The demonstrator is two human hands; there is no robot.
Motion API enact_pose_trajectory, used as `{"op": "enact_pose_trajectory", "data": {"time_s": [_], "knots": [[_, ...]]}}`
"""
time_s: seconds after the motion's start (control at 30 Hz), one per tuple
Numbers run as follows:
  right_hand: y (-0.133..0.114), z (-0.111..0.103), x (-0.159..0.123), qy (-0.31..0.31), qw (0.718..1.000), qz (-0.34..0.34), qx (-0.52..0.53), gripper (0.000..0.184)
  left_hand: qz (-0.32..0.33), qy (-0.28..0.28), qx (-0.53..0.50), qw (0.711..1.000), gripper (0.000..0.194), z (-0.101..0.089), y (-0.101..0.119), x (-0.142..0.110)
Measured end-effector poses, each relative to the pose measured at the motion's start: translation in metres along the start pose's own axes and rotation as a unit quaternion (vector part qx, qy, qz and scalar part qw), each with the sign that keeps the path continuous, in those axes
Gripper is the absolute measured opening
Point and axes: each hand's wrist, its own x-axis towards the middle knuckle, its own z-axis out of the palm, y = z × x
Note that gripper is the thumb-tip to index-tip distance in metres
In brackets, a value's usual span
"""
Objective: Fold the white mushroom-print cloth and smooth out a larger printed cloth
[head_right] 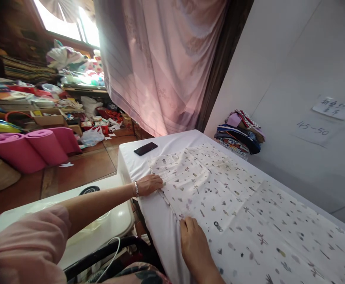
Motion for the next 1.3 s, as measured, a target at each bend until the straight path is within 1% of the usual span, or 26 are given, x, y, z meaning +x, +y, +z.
{"op": "enact_pose_trajectory", "data": {"time_s": [0.1,0.17,0.27,0.37,0.47,0.63,0.67,0.77,0.83,0.97,1.1,1.2,1.3], "knots": [[0.001,0.005,-0.003,0.022,1.0,0.002,0.0,0.043,-0.008,-0.003,0.01,1.0,0.017,0.001,0.0,-0.003],[0.002,0.008,-0.004,0.041,0.999,-0.001,0.005,0.045,-0.011,-0.003,0.009,1.0,0.016,0.002,0.0,-0.004],[0.005,0.012,-0.006,0.056,0.998,0.001,0.015,0.042,-0.015,0.002,-0.001,1.0,0.015,0.001,-0.001,-0.005],[0.008,0.017,-0.007,0.063,0.998,0.016,0.002,0.042,-0.014,0.002,-0.012,1.0,0.014,0.001,-0.002,-0.005],[0.01,0.023,-0.007,0.063,0.998,0.016,-0.018,0.041,-0.025,-0.004,-0.012,1.0,0.015,0.0,-0.002,-0.007],[0.013,0.027,-0.005,0.059,0.998,0.009,-0.02,0.04,-0.034,0.013,-0.048,0.998,0.014,-0.004,0.001,-0.012],[0.014,0.027,-0.005,0.058,0.998,0.009,-0.014,0.04,-0.032,0.012,-0.057,0.998,0.016,-0.005,0.001,-0.013],[0.016,0.029,-0.005,0.054,0.999,0.01,-0.002,0.039,-0.023,0.001,-0.069,0.997,0.03,-0.011,-0.001,-0.014],[0.017,0.031,-0.004,0.051,0.999,0.013,-0.006,0.038,-0.018,-0.011,-0.068,0.997,0.034,-0.014,-0.004,-0.012],[0.023,0.035,-0.001,0.048,0.998,0.018,-0.022,0.037,0.007,-0.026,-0.044,0.999,0.027,-0.012,-0.01,-0.004],[0.026,0.036,-0.003,0.036,0.999,-0.015,0.012,0.038,0.034,0.001,-0.004,0.999,0.013,-0.007,-0.012,-0.002],[0.024,0.038,-0.006,0.04,0.998,-0.007,0.04,0.041,0.036,0.02,0.002,0.999,0.008,-0.004,-0.012,-0.004],[0.02,0.04,-0.008,0.055,0.998,0.001,0.024,0.043,0.024,0.033,-0.005,0.999,0.007,-0.001,-0.013,-0.006]]}}
